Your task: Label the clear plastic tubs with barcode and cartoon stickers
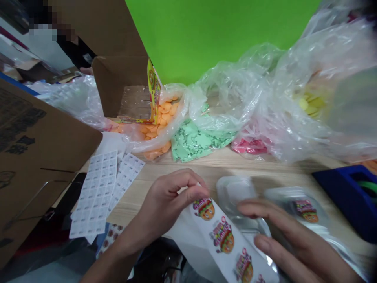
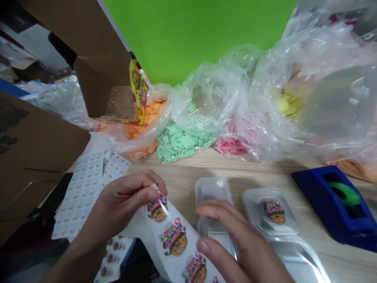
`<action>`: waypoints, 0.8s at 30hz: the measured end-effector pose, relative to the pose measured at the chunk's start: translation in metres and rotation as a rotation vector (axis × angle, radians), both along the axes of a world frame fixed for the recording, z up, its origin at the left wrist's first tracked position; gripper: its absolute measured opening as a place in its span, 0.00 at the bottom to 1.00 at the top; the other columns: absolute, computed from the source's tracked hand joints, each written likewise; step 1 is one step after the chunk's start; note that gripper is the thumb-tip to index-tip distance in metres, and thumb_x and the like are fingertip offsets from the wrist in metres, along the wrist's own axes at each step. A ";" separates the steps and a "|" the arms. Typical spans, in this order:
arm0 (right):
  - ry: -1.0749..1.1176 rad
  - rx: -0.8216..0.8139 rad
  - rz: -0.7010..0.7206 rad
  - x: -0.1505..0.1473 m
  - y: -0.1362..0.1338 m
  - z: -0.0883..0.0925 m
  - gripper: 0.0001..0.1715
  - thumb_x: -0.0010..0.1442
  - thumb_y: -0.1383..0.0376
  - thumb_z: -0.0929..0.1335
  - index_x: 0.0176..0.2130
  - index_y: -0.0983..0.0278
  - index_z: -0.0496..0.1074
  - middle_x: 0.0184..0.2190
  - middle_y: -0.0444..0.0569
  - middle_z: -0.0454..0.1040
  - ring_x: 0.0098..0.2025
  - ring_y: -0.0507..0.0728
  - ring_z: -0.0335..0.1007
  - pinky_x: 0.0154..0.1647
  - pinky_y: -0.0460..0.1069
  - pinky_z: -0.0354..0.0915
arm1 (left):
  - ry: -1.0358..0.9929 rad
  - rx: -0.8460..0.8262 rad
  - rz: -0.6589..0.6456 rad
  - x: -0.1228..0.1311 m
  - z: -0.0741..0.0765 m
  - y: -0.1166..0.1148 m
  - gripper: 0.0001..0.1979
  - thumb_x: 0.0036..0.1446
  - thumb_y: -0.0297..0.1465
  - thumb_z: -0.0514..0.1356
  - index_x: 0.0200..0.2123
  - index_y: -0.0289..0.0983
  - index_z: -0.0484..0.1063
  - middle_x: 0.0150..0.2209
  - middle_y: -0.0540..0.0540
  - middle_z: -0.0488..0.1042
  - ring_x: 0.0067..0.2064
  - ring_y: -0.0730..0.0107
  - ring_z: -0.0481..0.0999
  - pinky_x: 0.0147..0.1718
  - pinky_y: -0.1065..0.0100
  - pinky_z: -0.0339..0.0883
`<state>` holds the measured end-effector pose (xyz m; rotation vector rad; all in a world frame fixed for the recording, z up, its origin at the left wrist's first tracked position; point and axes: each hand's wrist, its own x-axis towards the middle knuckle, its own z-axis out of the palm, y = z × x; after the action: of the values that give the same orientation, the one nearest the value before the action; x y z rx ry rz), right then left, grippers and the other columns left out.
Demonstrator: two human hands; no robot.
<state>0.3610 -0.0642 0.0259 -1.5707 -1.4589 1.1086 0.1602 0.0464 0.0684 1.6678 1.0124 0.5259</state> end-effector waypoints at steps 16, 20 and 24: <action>0.044 0.073 -0.034 -0.023 0.041 0.020 0.08 0.56 0.65 0.68 0.39 0.54 0.69 0.31 0.39 0.71 0.33 0.50 0.70 0.31 0.42 0.66 | 0.100 0.214 -0.398 -0.002 0.003 0.003 0.11 0.60 0.21 0.54 0.42 0.42 0.68 0.40 0.51 0.70 0.43 0.75 0.71 0.42 0.76 0.62; -0.053 0.123 -0.013 -0.022 0.042 0.019 0.03 0.58 0.65 0.66 0.33 0.56 0.70 0.28 0.39 0.71 0.31 0.50 0.69 0.31 0.44 0.65 | 0.110 0.177 -0.397 -0.001 0.004 0.006 0.11 0.61 0.23 0.52 0.43 0.43 0.68 0.42 0.51 0.71 0.45 0.73 0.70 0.45 0.75 0.62; -0.317 0.317 -0.019 -0.030 0.038 0.022 0.06 0.60 0.68 0.64 0.35 0.59 0.70 0.32 0.44 0.73 0.34 0.54 0.69 0.35 0.51 0.65 | 0.076 0.096 -0.264 0.006 0.001 0.003 0.07 0.63 0.31 0.51 0.39 0.43 0.69 0.39 0.52 0.71 0.42 0.72 0.71 0.41 0.74 0.63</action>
<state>0.3314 -0.0267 0.0483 -1.5736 -1.7248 0.5958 0.1664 0.0494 0.0689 1.8848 0.8145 0.3420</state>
